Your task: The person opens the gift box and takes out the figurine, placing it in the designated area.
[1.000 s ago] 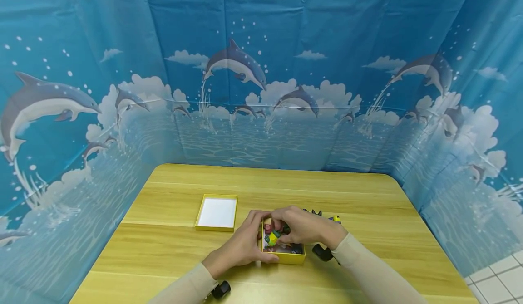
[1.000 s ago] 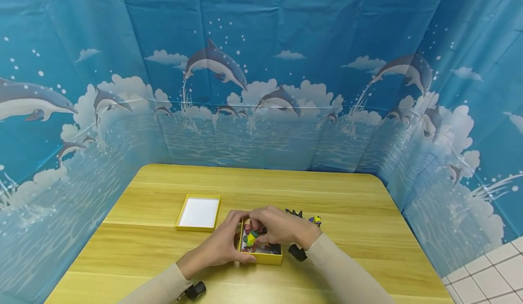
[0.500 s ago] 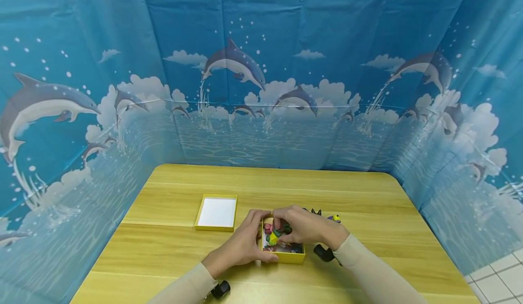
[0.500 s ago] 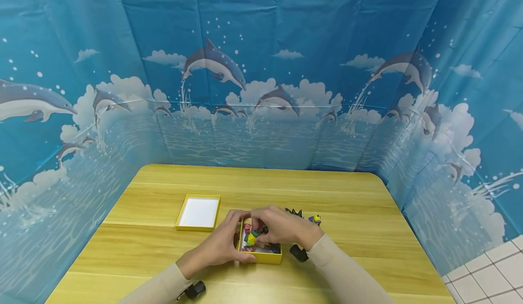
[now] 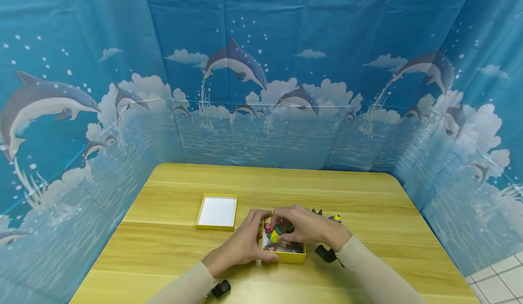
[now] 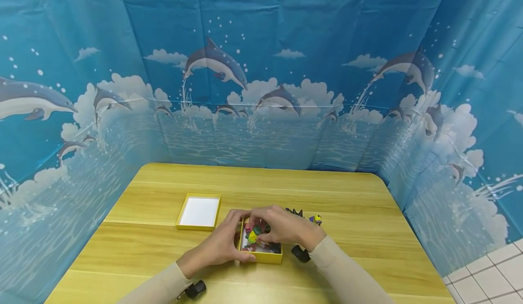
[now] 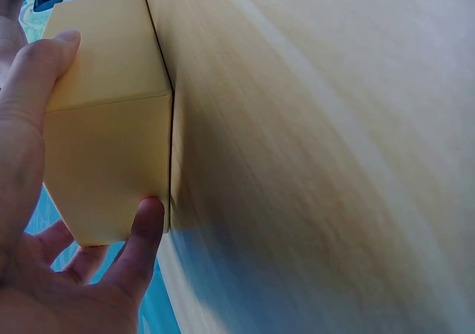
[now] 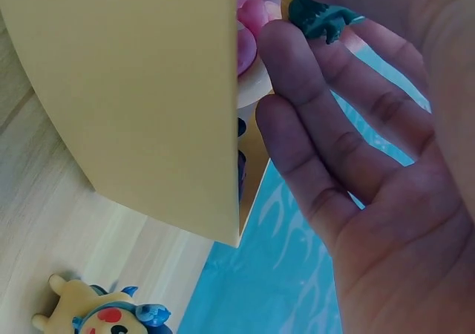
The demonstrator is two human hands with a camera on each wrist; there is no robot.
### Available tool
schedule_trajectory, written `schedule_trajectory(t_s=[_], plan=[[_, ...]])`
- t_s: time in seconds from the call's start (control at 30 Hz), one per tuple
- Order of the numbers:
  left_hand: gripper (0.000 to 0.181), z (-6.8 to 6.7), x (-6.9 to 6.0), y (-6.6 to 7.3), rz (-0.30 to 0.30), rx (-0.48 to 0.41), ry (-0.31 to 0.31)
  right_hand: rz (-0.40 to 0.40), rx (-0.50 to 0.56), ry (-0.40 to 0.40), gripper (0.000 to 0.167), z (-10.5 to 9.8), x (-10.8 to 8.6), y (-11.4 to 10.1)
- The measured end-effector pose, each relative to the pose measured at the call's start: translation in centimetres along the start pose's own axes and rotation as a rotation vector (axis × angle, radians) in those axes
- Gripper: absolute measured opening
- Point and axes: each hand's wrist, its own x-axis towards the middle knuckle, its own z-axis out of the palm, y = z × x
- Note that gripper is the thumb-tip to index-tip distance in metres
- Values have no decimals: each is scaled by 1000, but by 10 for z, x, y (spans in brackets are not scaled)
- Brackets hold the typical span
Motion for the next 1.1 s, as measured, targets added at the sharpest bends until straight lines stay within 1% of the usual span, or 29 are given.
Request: schedule_trajectory(t_s=[0.2, 0.47, 0.7, 0.87, 1.0, 1.1], plan=[[119, 1, 1, -1, 3, 5, -6, -30, -33, 4, 30, -1, -2, -1], [121, 0, 1, 0, -6, 4, -12, -37, -39, 21, 25, -2, -7, 0], [121, 1, 1, -1, -4, 11, -6, -26, -45, 51, 21, -1, -8, 1], [121, 1, 1, -1, 1, 11, 0, -20, -46, 67, 21, 0, -9, 0], [121, 1, 1, -1, 6, 14, 5, -8, -27, 69, 23, 1, -9, -1], [121, 1, 0, -1, 0, 4, 3, 4, -12, 71, 24, 1, -9, -2]])
